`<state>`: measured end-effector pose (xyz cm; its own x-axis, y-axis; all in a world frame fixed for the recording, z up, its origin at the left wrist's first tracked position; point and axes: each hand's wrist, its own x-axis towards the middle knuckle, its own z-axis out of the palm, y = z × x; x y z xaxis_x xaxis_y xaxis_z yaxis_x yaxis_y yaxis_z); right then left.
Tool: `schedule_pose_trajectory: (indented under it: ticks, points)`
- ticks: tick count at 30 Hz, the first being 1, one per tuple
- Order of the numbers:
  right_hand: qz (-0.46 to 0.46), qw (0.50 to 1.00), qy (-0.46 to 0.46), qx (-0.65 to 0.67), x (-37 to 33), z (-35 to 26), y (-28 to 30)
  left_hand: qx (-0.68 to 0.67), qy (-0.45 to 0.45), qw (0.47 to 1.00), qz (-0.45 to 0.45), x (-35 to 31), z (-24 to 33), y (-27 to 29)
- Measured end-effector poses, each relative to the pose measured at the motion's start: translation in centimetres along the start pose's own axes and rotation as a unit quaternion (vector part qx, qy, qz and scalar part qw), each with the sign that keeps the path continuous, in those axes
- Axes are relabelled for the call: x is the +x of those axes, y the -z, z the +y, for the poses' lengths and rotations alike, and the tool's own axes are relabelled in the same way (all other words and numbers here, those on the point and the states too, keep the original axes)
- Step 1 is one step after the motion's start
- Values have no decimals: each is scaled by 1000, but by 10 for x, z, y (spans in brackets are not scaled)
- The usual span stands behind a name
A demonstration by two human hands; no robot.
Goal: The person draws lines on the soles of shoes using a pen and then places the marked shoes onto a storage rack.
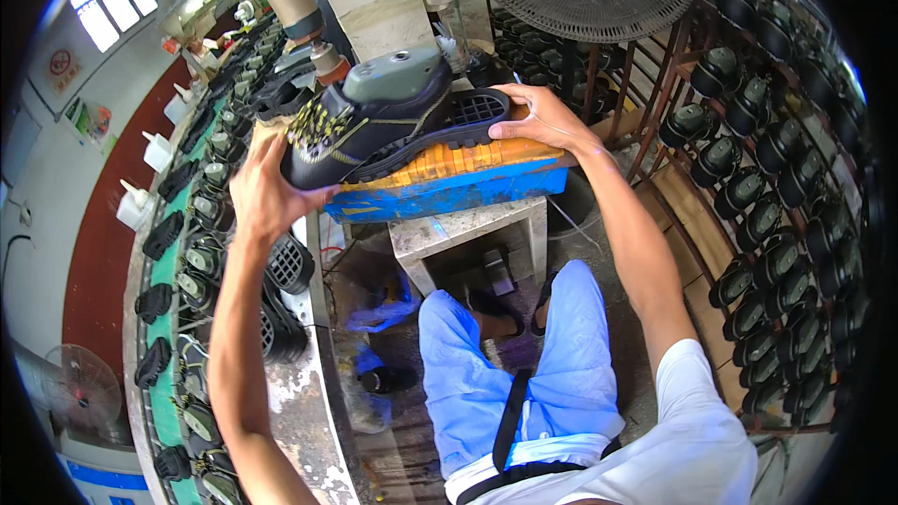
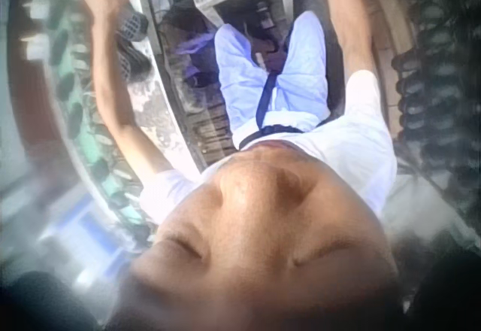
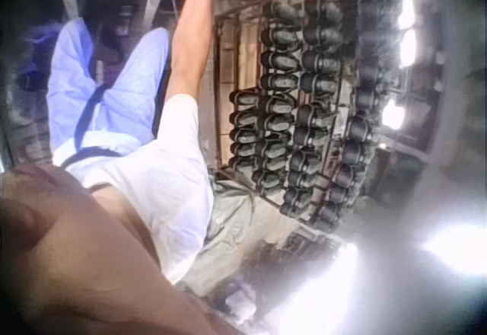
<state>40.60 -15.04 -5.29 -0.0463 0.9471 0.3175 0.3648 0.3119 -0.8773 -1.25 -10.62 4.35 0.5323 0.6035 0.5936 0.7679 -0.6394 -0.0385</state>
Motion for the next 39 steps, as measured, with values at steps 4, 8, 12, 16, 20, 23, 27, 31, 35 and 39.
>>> schedule_pose_trajectory:
  ticks: [4, 8, 12, 16, 20, 23, 27, 31, 35, 39]
  points:
    - [13, 998, -7, -67, -6, -11, 2, -26, -55, 996, -71, 38, 4, -20]
    - [7, 1000, 11, 3, -3, 3, 0, -90, -53, 988, -118, 65, 13, -46]
    - [8, 1000, 9, 1, 5, 0, -3, -99, -31, 983, -153, 71, 2, -54]
    - [28, 999, -1, 26, 4, 0, -9, -58, -88, 987, -119, 68, -11, -60]
    - [25, 999, -24, 22, 1, -4, 2, -365, -2, 901, -233, 62, -40, -59]
    - [34, 999, -23, -17, 1, -11, -4, -513, 11, 835, -199, 35, -58, -69]
    - [34, 998, -45, 10, 1, -10, -6, -557, 67, 800, -215, 41, -56, -69]
    - [36, 999, -39, -9, 0, -9, -7, -390, -2, 895, -217, 46, -66, -67]
    - [27, 999, -24, 12, -1, -11, -4, -223, -99, 954, -172, 49, -65, -63]
    - [31, 997, 33, 64, 4, -2, -6, -518, 50, 838, -162, 28, -71, -90]
